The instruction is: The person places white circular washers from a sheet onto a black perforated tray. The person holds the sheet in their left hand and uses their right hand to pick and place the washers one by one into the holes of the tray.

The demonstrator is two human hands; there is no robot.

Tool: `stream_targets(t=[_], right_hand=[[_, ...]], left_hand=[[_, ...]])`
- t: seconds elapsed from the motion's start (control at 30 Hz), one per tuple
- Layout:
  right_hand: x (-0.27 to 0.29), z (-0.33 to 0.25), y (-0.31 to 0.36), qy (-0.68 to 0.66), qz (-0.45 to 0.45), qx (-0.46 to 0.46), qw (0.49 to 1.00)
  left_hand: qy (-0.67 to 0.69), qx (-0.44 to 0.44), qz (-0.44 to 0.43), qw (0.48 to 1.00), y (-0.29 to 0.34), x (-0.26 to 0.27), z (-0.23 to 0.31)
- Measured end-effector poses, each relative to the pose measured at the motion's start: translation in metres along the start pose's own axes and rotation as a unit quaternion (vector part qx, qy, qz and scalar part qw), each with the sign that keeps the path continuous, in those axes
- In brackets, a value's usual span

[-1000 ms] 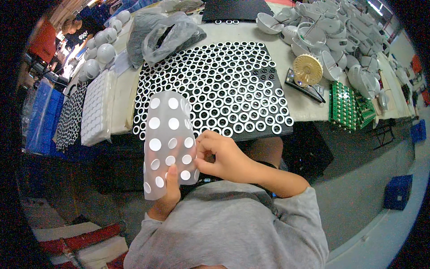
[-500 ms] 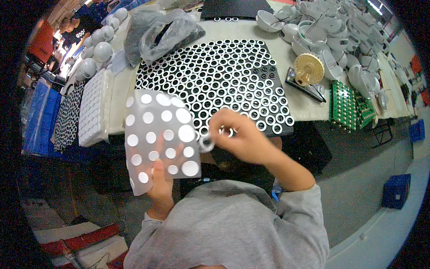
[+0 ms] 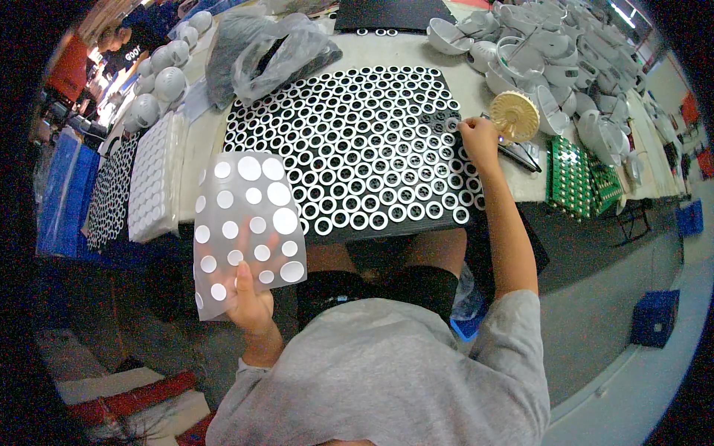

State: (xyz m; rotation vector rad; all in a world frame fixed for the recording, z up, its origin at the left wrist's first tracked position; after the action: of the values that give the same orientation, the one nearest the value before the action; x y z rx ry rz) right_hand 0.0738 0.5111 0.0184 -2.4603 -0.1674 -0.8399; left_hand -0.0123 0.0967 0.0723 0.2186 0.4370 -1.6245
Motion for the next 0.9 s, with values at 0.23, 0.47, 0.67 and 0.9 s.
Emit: stream_targets(t=[0.23, 0.47, 0.67, 0.9], right_hand=[[-0.002, -0.008, -0.001, 0.121, 0.009, 0.003, 0.993], [-0.001, -0.013, -0.003, 0.179, -0.008, -0.018, 0.984], [0.002, -0.018, 0.000, 0.209, -0.002, 0.005, 0.978], [0.007, -0.035, 0.011, 0.175, -0.030, 0.058, 0.982]], left_hand=[[0.009, 0.004, -0.057, 0.998, -0.001, 0.006, 0.001], [-0.029, -0.016, -0.062, 0.998, -0.001, 0.009, -0.002], [-0.026, 0.001, -0.066, 0.997, 0.000, 0.009, -0.001], [0.085, 0.067, -0.059, 0.992, -0.003, 0.006, 0.001]])
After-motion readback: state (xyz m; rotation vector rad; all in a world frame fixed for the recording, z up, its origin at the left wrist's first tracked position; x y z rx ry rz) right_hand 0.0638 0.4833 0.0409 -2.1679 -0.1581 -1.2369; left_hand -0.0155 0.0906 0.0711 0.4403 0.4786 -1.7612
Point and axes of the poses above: each hand's wrist, its own y-axis away from the middle knuckle, its own x-axis out of the back of the hand, z = x × y, the point moved 1 cm from there along -y, towards the middle knuckle, and after that the axes turned 15 degrees about z, right-handed, at the moved point
